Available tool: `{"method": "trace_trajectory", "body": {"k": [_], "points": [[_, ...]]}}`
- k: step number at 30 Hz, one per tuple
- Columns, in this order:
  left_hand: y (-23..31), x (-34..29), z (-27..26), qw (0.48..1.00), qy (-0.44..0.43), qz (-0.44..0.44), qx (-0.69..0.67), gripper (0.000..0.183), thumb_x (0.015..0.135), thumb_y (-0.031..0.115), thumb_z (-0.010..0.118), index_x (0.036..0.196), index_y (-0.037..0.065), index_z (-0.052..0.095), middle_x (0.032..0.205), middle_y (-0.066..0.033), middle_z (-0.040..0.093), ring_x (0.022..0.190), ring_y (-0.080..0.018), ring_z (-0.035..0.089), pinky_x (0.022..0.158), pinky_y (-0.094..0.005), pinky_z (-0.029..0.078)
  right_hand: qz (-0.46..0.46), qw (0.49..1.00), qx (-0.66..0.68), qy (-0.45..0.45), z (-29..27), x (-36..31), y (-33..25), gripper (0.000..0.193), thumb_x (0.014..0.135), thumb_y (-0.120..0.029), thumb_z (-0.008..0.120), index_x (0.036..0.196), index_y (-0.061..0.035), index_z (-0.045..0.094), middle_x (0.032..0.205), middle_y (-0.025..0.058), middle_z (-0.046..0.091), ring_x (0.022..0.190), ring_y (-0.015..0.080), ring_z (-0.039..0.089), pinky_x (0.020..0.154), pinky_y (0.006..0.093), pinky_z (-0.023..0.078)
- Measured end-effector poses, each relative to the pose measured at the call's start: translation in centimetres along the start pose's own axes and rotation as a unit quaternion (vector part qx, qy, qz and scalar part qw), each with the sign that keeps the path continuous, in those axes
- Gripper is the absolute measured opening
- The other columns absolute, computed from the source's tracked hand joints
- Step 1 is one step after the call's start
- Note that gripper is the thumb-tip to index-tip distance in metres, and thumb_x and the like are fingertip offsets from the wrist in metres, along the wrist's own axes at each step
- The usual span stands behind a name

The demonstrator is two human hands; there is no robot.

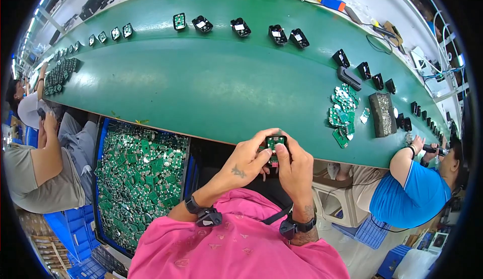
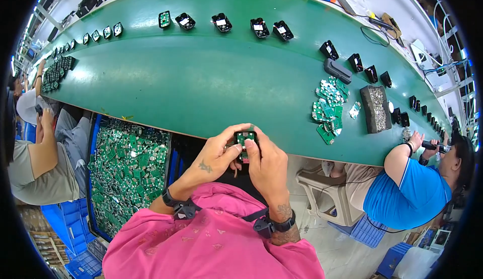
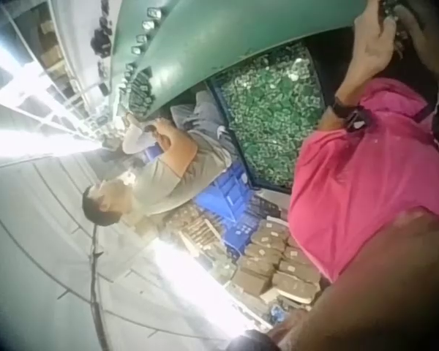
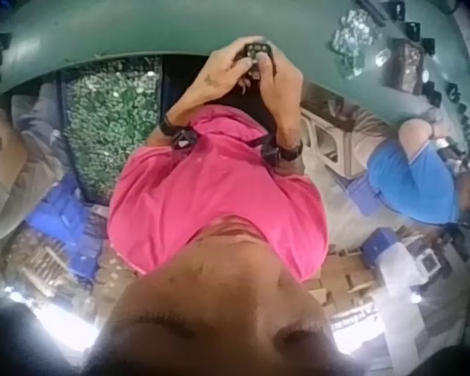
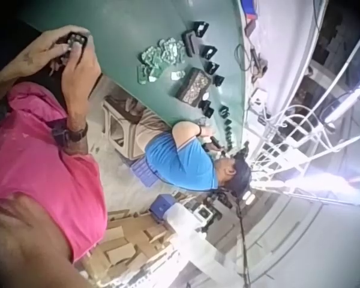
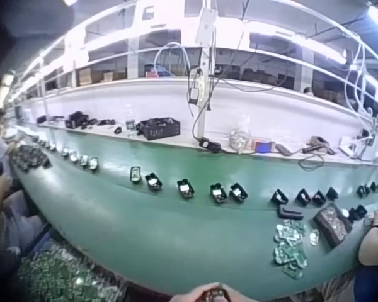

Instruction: The person assembles electronic devices by hand, picking up a black plastic housing and a green circuit board, fitting the board into the housing, and pressing them together. The person then places the assembled unit onto the green workbench and repeats the process.

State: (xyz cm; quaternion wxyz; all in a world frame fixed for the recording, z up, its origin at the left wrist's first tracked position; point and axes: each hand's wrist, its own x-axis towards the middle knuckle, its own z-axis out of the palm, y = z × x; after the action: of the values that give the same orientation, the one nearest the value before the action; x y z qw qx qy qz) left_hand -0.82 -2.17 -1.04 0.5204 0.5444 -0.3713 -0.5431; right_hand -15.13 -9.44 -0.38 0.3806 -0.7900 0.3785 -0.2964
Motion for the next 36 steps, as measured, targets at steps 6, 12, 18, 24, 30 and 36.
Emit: {"method": "trace_trajectory", "body": {"k": [6,12,18,24,30,36], "points": [[-0.6,-0.7,0.4,0.987,0.107,0.085,0.078,0.044,0.101,0.007,0.047,0.144,0.001,0.044,0.09,-0.0112,0.066,0.065,-0.0124,0.065,0.06,-0.0283,0.055,0.0,0.999,0.04,0.015,2.0,0.1,-0.1,0.036,0.1,-0.013,0.054,0.132,0.0025,0.06,0.101,0.0245,0.07,0.086,0.0341,0.071,0.076,0.039,0.054],[-0.4,0.8,-2.6,0.926,0.198,0.207,0.246,0.039,0.097,0.005,0.048,0.135,0.0,0.051,0.087,-0.019,0.066,0.065,-0.025,0.066,0.065,-0.0347,0.054,-0.039,0.993,0.102,0.045,5.8,3.0,0.4,0.033,0.099,-0.012,0.057,0.127,0.0036,0.063,0.099,0.0219,0.072,0.085,0.0303,0.072,0.076,0.0371,0.054],[2.6,4.9,-10.3,0.97,0.19,0.074,0.133,0.034,0.098,0.008,0.048,0.131,0.003,0.052,0.093,-0.0101,0.065,0.065,-0.0138,0.064,0.057,-0.0288,0.054,0.014,0.996,0.083,-0.032,9.0,8.2,-0.6,0.038,0.099,-0.019,0.057,0.131,0.0031,0.06,0.089,0.0215,0.069,0.073,0.0294,0.066,0.071,0.0385,0.053],[4.8,13.9,-36.0,0.845,0.463,0.092,0.252,0.037,0.1,0.009,0.044,0.136,0.001,0.044,0.085,-0.0165,0.068,0.054,-0.0206,0.068,0.046,-0.0346,0.054,-0.103,0.991,0.084,0.027,9.1,6.1,2.7,0.021,0.095,-0.009,0.064,0.111,0.0029,0.067,0.081,0.0127,0.064,0.063,0.0205,0.062,0.058,0.0301,0.05],[5.2,18.9,-42.6,0.792,0.522,0.104,0.298,0.036,0.094,0.007,0.053,0.127,-0.005,0.059,0.074,-0.0194,0.069,0.052,-0.0241,0.069,0.048,-0.0359,0.056,-0.056,0.994,0.092,-0.031,8.9,6.5,2.1,0.01,0.092,-0.004,0.066,0.1,0.0029,0.068,0.079,0.0092,0.062,0.061,0.0148,0.061,0.054,0.026,0.048],[6.0,18.4,-41.9,0.789,0.535,0.048,0.298,0.046,0.094,0.02,0.057,0.131,-0.007,0.056,0.087,-0.0219,0.071,0.067,-0.0291,0.072,0.065,-0.0384,0.059,-0.029,0.995,0.093,-0.021,8.2,6.3,2.2,0.008,0.092,-0.002,0.066,0.098,0.0025,0.069,0.079,0.0092,0.063,0.06,0.0137,0.061,0.054,0.0256,0.048]]}}
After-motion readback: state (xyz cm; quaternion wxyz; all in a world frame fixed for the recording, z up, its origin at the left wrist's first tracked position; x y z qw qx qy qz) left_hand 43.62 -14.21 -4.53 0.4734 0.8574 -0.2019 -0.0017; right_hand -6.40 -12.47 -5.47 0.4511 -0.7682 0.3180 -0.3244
